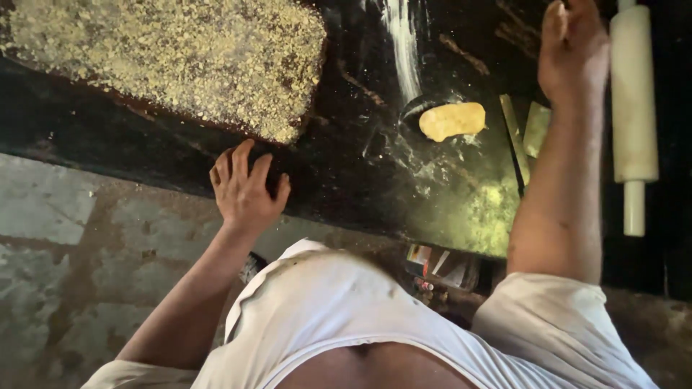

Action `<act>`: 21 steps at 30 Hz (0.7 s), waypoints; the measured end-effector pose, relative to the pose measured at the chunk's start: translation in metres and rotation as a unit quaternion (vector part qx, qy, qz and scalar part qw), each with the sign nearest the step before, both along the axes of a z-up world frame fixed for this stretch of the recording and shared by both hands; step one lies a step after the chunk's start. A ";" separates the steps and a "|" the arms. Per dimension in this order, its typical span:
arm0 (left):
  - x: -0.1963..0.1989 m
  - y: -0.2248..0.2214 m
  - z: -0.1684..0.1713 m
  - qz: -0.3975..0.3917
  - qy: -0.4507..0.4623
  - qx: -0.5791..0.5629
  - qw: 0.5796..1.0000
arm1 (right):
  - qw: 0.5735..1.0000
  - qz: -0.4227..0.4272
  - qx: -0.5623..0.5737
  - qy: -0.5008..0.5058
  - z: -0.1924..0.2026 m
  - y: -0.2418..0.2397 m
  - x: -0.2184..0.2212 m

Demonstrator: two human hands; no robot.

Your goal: Shaping and rolling small pieces of dough on a floured surface in a bakery.

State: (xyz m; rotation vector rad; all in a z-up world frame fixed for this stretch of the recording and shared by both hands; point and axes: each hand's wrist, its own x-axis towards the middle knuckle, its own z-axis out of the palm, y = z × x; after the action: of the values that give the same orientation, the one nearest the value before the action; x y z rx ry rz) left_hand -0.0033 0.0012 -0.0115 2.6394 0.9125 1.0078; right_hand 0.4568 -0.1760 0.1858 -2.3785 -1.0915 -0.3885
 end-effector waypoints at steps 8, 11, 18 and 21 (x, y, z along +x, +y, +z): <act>0.004 0.002 0.002 0.009 -0.010 0.008 1.000 | 0.957 -0.139 -0.248 0.049 -0.169 0.050 -0.019; 0.001 -0.003 0.006 0.011 0.021 -0.009 1.000 | 0.948 -0.127 -0.266 0.117 -0.179 0.032 0.011; -0.001 -0.001 -0.003 0.016 -0.019 0.016 1.000 | 0.946 -0.080 -0.294 0.113 -0.213 -0.030 0.128; 0.000 0.001 -0.006 0.010 -0.005 0.017 1.000 | 0.946 -0.076 -0.302 0.087 -0.234 -0.046 0.136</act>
State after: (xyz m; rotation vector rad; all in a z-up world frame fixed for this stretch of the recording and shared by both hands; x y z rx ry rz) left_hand -0.0033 0.0023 -0.0174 2.6560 0.9283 1.0507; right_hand 0.5926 -0.2217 -0.0478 -2.9706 -1.0540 0.1360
